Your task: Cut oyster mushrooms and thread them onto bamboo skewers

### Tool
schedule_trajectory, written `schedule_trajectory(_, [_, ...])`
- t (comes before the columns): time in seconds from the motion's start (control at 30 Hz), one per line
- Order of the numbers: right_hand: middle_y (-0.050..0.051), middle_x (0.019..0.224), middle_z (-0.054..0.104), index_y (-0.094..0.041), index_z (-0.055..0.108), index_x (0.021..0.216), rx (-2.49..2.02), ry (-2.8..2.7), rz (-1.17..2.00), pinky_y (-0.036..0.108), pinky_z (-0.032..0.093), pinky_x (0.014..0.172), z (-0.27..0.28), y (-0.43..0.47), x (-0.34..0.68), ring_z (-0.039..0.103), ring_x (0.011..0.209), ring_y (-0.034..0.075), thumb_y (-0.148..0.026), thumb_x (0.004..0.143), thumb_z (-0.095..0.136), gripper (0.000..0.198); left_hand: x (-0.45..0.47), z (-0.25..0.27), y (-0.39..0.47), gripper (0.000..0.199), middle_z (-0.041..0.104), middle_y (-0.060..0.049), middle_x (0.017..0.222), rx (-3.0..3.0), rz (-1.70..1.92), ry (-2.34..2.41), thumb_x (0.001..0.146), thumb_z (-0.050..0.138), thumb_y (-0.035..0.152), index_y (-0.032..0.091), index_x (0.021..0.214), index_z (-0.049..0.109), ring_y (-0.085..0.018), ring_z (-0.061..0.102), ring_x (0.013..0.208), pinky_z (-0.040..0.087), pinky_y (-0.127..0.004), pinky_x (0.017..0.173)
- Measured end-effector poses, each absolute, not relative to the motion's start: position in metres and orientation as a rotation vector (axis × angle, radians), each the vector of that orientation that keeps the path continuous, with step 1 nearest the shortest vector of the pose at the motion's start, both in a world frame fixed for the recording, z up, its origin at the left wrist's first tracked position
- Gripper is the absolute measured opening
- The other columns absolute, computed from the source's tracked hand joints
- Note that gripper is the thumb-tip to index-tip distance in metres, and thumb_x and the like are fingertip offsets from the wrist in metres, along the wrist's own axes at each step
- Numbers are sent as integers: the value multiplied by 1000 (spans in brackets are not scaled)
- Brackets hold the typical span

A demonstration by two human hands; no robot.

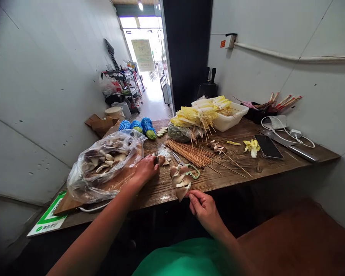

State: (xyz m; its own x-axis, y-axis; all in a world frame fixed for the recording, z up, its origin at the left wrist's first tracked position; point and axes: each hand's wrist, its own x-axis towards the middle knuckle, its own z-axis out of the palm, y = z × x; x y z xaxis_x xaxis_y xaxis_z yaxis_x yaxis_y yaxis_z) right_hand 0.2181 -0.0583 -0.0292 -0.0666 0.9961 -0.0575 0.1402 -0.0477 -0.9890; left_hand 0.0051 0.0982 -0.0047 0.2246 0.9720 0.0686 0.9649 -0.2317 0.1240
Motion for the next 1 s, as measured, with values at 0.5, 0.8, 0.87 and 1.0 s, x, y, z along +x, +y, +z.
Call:
schedule_trajectory(0.5, [-6,45,39,-12,61,89,-1228,-1487,1332,22,29,45,-27,-61,199,35,42,8,-35,89,42,30,-9,19,34,10,60,-3,67,654,1016,1104,65,60,11,12,74,58,-11,58,58,42,-18,48])
schedule_trajectory(0.8, [-6,44,40,-12,62,89,-1205,-1514,1385,21,27,45,-24,-67,194,33,41,7,-37,89,42,31,-8,22,30,13,62,-3,68,548,1020,1012,71,63,7,11,83,62,-7,56,54,43,-13,45])
schedule_trajectory(0.87, [-7,44,40,-12,61,89,-1209,-1492,1417,21,26,43,-25,-68,193,32,41,7,-38,89,43,32,-8,21,29,13,62,-2,68,524,1019,1011,71,62,4,11,83,61,-6,56,54,44,-13,46])
schedule_trajectory(1.0, [-7,44,38,-12,61,88,-1205,-1475,1452,20,25,42,-25,-69,193,31,40,6,-40,88,44,33,-8,21,27,14,61,-1,63,481,999,993,72,60,2,12,82,60,-7,58,54,46,-14,49])
